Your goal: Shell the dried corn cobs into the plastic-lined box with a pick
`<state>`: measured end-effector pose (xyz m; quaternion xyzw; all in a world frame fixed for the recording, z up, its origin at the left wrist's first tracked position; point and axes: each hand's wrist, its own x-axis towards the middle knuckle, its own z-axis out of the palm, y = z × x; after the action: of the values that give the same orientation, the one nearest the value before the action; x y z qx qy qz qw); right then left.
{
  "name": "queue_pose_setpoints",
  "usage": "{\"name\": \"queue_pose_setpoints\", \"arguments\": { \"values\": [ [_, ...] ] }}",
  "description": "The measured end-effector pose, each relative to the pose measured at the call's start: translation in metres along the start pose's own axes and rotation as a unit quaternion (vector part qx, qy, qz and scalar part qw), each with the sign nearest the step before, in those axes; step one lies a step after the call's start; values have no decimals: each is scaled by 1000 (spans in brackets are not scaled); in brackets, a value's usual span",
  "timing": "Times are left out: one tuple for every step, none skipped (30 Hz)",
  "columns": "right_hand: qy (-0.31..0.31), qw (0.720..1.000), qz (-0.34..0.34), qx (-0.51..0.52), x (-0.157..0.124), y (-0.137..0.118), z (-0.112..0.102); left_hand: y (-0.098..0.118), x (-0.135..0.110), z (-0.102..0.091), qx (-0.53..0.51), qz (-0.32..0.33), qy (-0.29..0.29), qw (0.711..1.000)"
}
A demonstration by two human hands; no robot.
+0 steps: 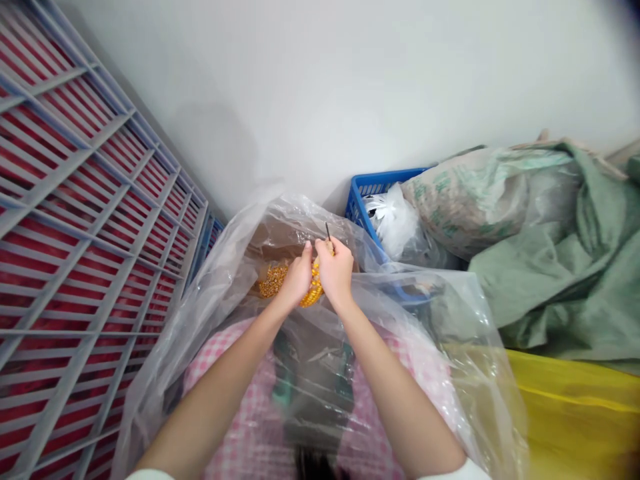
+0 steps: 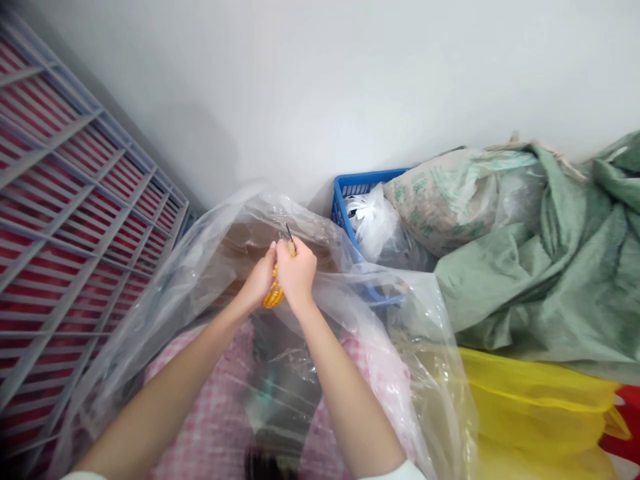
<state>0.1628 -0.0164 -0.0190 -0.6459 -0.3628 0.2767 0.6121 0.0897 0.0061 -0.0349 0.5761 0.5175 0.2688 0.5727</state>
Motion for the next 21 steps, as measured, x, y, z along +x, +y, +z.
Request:
{"name": "queue_pose_setpoints", "arguments": {
  "values": [
    [-1,1000,-1,6,0,0,-1,-1,0,2,-39,2,5,999],
    [-3,1000,-2,13,0,0,-1,-2,1,3,-68,2,9,998],
    [-4,1000,-3,21,0,0,-1,-3,2,3,-82,-1,6,997],
    [-4,1000,-3,28,0,1,-1,-3,2,3,-91,-9,2,996],
    [-5,999,-2,37,0,1,-1,-3,3,3,-99,-19,-2,995],
    [-8,999,-4,45,0,1,-1,-3,4,3,-109,-30,-7,994],
    [-14,999,-10,51,0,2,-1,-2,4,2,-121,-38,-11,992],
    [-21,998,-17,55,0,2,0,-2,4,1,-131,-43,-14,990],
    [-26,998,-22,61,0,2,0,-1,4,-1,-135,-47,-17,990],
    [-26,997,-22,68,1,2,0,0,4,-3,-132,-50,-19,990],
    [-21,997,-16,76,2,2,0,2,4,-6,-123,-57,-19,991],
    [-11,996,-5,85,3,3,0,3,5,-9,-111,-69,-18,991],
    [-2,996,8,93,4,3,1,5,5,-12,-103,-88,-17,991],
    [5,995,17,93,5,4,1,7,4,-16,-101,-107,-15,989],
    [7,996,18,83,5,4,1,9,4,-18,-103,-121,-12,987],
    [5,998,14,63,5,5,1,10,3,-20,-109,-128,-14,986],
    [1,999,5,35,4,5,2,11,2,-20,-114,-125,-19,985],
    [-3,1000,-7,3,3,5,3,11,1,-19,-121,-113,-26,986],
    [-5,999,-21,-30,1,5,3,10,0,-16,-126,-93,-28,987],
    [-5,998,-35,-61,0,5,4,9,-2,-12,-130,-69,-27,989],
    [-3,995,-48,-84,-2,5,5,7,-3,-7,-130,-44,-21,990]
  ]
}}
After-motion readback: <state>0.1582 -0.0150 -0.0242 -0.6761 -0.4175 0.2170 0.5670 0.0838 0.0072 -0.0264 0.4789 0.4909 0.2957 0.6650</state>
